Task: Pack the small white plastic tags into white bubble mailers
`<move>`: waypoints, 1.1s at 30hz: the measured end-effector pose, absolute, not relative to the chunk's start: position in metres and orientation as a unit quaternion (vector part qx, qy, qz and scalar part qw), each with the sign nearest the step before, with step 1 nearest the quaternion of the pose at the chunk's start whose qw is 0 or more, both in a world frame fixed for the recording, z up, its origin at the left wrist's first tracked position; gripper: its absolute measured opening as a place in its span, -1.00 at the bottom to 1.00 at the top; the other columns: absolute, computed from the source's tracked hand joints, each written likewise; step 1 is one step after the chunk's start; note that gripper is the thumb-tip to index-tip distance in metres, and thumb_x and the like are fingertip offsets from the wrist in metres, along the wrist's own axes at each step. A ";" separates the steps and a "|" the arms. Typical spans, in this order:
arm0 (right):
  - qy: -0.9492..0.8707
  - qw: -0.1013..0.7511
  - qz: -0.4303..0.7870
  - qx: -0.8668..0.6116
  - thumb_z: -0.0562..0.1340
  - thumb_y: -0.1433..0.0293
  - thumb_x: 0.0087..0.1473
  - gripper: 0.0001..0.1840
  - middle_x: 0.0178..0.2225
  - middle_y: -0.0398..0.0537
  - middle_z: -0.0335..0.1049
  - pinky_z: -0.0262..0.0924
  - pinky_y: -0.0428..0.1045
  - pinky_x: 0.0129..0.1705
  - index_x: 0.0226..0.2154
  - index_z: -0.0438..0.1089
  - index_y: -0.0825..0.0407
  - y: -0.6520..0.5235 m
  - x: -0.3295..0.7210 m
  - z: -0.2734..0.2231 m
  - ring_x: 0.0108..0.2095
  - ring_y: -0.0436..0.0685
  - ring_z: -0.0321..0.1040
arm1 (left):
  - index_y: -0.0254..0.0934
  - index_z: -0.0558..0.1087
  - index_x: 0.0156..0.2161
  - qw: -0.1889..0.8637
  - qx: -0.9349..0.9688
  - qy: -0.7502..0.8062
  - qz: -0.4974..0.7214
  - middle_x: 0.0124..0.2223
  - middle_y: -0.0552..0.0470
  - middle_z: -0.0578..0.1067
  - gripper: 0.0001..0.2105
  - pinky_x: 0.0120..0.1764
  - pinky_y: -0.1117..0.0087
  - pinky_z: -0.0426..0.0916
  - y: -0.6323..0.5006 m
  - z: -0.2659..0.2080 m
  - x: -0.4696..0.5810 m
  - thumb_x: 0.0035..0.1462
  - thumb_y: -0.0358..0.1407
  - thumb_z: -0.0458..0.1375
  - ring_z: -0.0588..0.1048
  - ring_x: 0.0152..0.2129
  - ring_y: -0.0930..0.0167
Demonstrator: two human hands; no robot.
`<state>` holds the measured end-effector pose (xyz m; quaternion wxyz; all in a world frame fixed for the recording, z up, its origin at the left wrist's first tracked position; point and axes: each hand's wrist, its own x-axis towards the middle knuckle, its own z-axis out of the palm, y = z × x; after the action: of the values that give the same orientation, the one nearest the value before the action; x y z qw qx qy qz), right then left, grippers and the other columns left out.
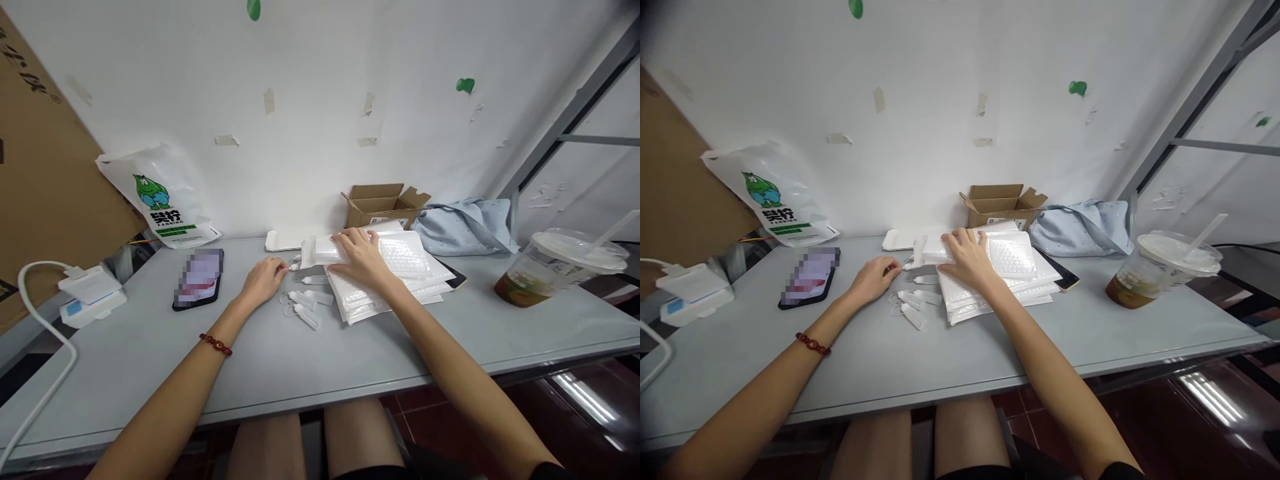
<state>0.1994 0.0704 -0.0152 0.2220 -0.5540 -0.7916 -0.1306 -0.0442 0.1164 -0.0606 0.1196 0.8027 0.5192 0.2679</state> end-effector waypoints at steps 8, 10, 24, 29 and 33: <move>-0.787 0.216 -0.138 -0.561 0.24 0.19 0.03 -0.49 -0.01 0.17 0.24 -0.17 0.28 0.07 0.02 0.23 0.01 0.073 0.201 -0.019 0.02 0.35 0.12 | -0.29 0.46 -0.35 0.165 0.711 0.545 0.413 -0.29 -0.01 0.55 -0.80 -0.21 0.39 0.29 0.113 -0.029 -0.053 0.06 -0.23 0.04 0.44 -0.31 0.35; -0.785 0.211 -0.136 -0.566 0.24 0.19 0.03 -0.48 -0.01 0.17 0.24 -0.16 0.27 0.08 0.02 0.22 0.02 0.073 0.201 -0.020 0.02 0.34 0.12 | -0.28 0.47 -0.35 0.186 0.719 0.527 0.414 -0.29 0.01 0.56 -0.80 -0.21 0.39 0.29 0.110 -0.024 -0.053 0.04 -0.21 0.06 0.44 -0.30 0.35; -0.798 0.228 -0.121 -0.544 0.22 0.19 0.03 -0.52 -0.05 0.11 0.26 -0.13 0.23 0.06 0.00 0.24 0.00 0.074 0.203 -0.022 0.00 0.32 0.12 | -0.33 0.57 -0.24 0.341 0.713 0.422 0.444 -0.16 -0.08 0.59 -0.77 -0.15 0.34 0.35 0.082 -0.018 -0.024 0.03 -0.26 0.16 0.50 -0.15 0.28; -0.799 0.216 -0.115 -0.549 0.22 0.19 0.03 -0.52 -0.06 0.12 0.27 -0.10 0.22 0.04 -0.01 0.25 0.00 0.073 0.202 -0.022 -0.01 0.32 0.15 | -0.32 0.55 -0.35 0.271 0.693 0.515 0.425 -0.26 -0.03 0.61 -0.83 -0.16 0.36 0.34 0.092 -0.021 -0.035 0.01 -0.29 0.14 0.51 -0.26 0.31; -0.804 0.207 -0.125 -0.543 0.22 0.13 0.06 -0.48 0.00 0.15 0.26 -0.10 0.26 0.06 0.03 0.23 0.00 0.077 0.202 -0.023 0.02 0.34 0.15 | -0.27 0.55 -0.41 0.199 0.697 0.571 0.385 -0.33 -0.01 0.60 -0.85 -0.17 0.36 0.34 0.107 -0.033 -0.045 -0.02 -0.34 0.12 0.51 -0.32 0.30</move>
<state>0.2022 0.0770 -0.0225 0.2074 -0.5430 -0.8041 -0.1248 -0.0445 0.1070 -0.0328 0.1987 0.6975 0.5711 0.3846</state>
